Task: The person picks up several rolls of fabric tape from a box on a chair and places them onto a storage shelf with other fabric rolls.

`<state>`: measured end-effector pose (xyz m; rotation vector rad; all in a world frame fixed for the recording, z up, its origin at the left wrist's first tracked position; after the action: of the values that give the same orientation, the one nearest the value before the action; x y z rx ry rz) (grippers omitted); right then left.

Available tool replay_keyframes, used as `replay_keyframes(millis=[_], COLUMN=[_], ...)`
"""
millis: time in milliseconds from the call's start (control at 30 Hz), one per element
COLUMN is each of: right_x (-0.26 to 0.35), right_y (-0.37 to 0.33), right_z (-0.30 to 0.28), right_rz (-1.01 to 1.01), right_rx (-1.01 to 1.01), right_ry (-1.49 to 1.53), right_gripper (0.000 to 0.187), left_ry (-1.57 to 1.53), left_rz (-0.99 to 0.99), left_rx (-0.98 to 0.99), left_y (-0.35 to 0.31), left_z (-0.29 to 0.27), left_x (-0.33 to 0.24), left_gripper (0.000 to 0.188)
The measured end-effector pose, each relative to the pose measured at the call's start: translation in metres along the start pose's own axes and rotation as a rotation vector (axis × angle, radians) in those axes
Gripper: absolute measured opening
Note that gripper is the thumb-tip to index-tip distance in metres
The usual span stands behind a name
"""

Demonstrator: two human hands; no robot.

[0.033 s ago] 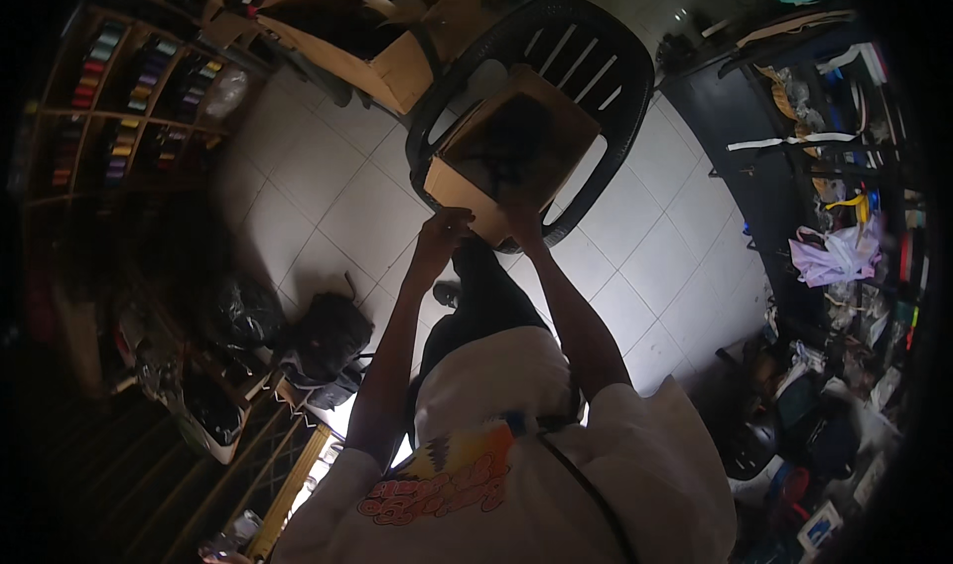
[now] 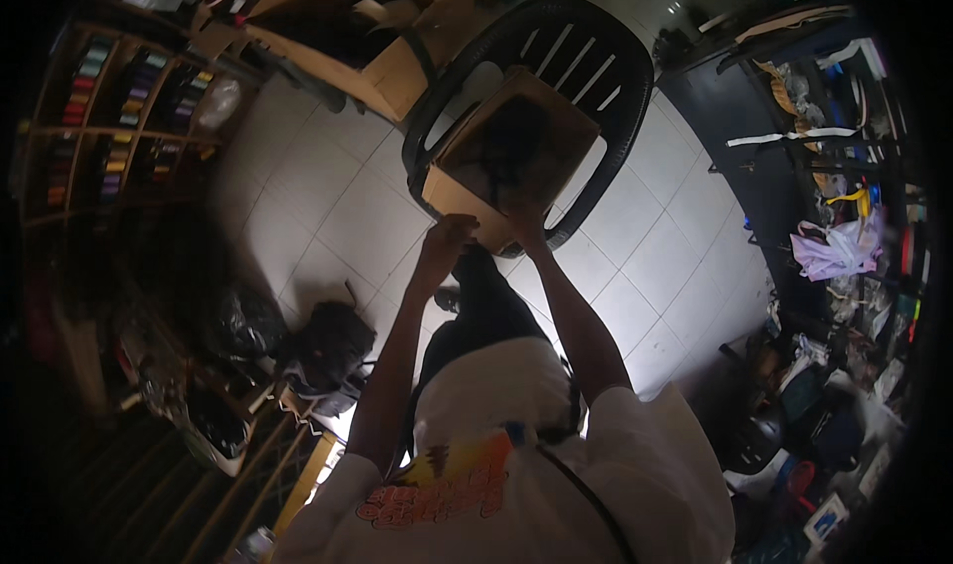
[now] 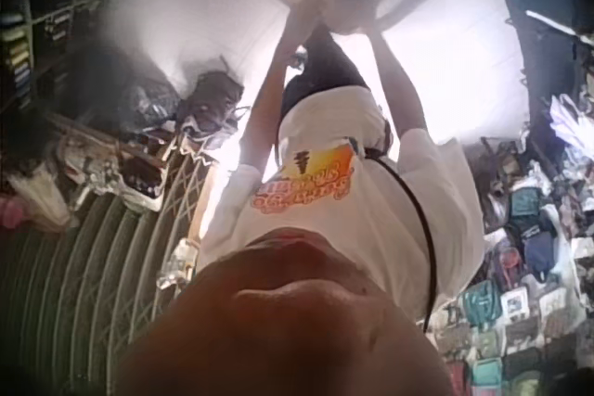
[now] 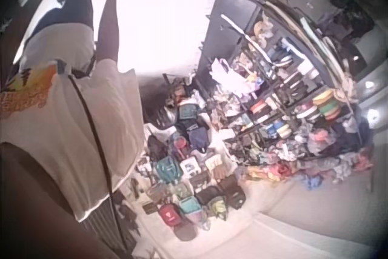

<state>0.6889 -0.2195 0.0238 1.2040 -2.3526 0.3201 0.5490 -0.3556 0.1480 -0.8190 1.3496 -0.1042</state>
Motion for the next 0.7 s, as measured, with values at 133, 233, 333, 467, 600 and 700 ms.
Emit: replay_keyframes(millis=[133,233,333,467,600,700], right_x=[-0.069,-0.177,-0.224,-0.218,-0.216,-0.233], right_y=[0.062,0.074,0.109,0.173,0.2,0.173], right_z=[0.037,0.087,0.123,0.117,0.128,0.121], right_rz=[0.139,0.062,0.268,0.608,0.693,0.927], right_rx=[-0.327,-0.203,-0.139,-0.458,-0.534,-0.505], right_ry=[0.048,-0.267,0.019,0.763,0.709,0.562], right_gripper=[0.031,0.041,0.047,0.054,0.064,0.078], left_ry=[0.11,0.187,0.309,0.667,0.745,0.854], left_rz=[-0.048,-0.102,-0.147,0.042,0.002,-0.063], left_rx=[0.066,0.202,0.23,0.129,-0.158,-0.174], left_y=[0.092,0.161,0.235,0.347,0.41,0.404], left_z=[0.005,0.032,0.049,0.076,0.086,0.113], left_x=[0.012,0.033,0.072,0.102,0.124,0.126], left_gripper=[0.026,0.028,0.038,0.065,0.077,0.08])
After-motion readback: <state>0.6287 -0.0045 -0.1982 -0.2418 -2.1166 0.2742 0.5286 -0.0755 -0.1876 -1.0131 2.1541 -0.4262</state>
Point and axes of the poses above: each hand's wrist, its own y-axis towards the middle knuckle, its own z-axis out of the palm, x = y × z, the point moved 2 cm from there along y, towards the middle knuckle, and after that the axes turned 8 degrees about -z, right-handed, at the moved point
